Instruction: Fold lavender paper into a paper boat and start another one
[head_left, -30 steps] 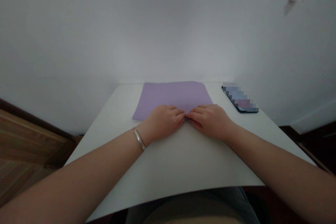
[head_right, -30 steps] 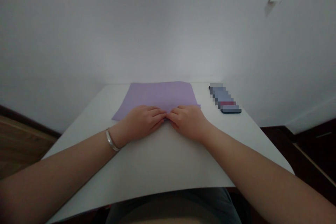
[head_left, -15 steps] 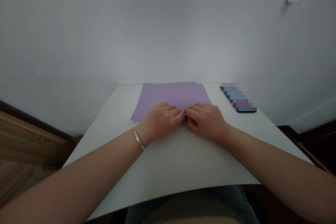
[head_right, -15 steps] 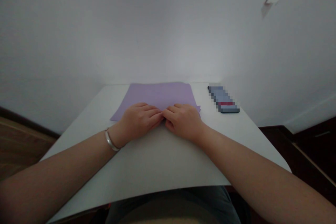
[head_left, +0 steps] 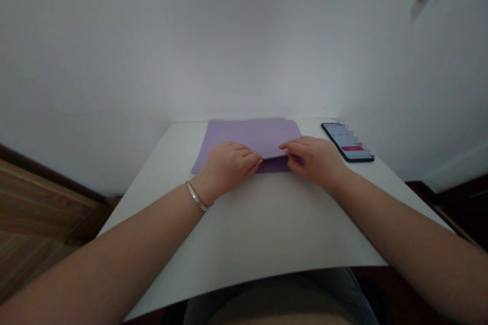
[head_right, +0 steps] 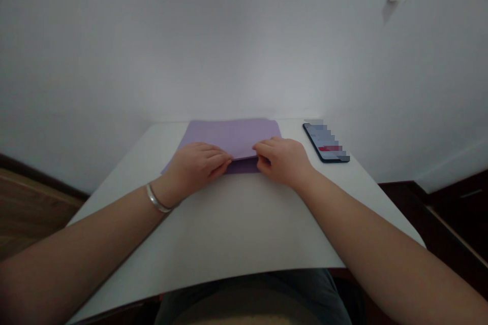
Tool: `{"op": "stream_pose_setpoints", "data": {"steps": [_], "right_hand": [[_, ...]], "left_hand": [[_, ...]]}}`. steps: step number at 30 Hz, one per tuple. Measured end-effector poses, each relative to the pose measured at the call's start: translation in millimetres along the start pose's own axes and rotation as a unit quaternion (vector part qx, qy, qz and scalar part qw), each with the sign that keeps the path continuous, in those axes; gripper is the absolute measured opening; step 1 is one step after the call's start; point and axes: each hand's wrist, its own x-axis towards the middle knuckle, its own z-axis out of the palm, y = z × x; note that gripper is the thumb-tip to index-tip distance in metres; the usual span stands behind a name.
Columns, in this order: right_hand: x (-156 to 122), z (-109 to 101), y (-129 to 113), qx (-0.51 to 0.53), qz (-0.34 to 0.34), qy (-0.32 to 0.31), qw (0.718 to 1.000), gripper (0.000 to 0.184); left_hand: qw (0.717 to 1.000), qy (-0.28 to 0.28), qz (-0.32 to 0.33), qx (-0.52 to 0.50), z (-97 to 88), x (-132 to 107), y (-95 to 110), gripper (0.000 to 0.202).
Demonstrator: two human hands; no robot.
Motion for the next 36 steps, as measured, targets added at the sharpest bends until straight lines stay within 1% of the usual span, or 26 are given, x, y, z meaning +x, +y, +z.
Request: {"op": "stream_pose_setpoints", "data": {"steps": [7,13,15,17,19,21,25,27,31,33,36], "right_hand": [[-3.0,-0.8,15.8,-0.014,0.02,0.016,1.0,0.018],[-3.4,-0.6,29.3,-0.082,0.021,-0.02,0.996,0.031],[-3.7,-1.5,32.0,-0.094,0.039,-0.025,0.995,0.031],[-4.4,-2.5,32.3,-0.094,0.063,-0.008,0.993,0.031],[-5.3,-3.5,30.0,-0.08,0.076,0.027,0.994,0.031],[-5.6,-4.0,25.5,-0.06,0.055,0.051,0.995,0.028],[-4.3,-2.8,14.9,-0.032,-0.026,0.042,0.998,0.02],[-3.1,-2.0,9.5,-0.026,-0.034,0.043,0.998,0.022],[-1.1,-3.7,-5.1,-0.018,-0.026,0.051,0.998,0.024],[0.1,-6.0,-14.6,-0.014,-0.037,0.048,0.998,0.025],[2.5,-8.9,-27.7,-0.017,-0.066,0.048,0.997,0.025]], "left_hand": [[0.999,-0.019,-0.04,-0.005,4.9,-2.3,-4.0,0.029],[0.997,-0.039,-0.064,-0.018,6.8,-5.0,-3.9,0.029],[0.997,-0.036,-0.072,-0.024,7.4,-6.2,-3.9,0.029],[0.996,-0.029,-0.081,-0.025,8.1,-7.3,-4.4,0.028],[0.995,-0.02,-0.093,-0.021,8.5,-8.2,-5.0,0.027],[0.995,-0.011,-0.097,-0.023,8.5,-8.7,-5.3,0.026],[0.994,0.004,-0.098,-0.044,6.9,-7.9,-4.8,0.026],[0.993,0.017,-0.104,-0.057,5.6,-6.4,-3.9,0.024],[0.991,0.046,-0.109,-0.063,1.7,-0.7,0.0,0.018],[0.993,0.047,-0.095,-0.058,-0.9,2.9,3.1,0.014],[0.995,0.043,-0.07,-0.055,-4.7,7.1,7.8,0.014]]}}
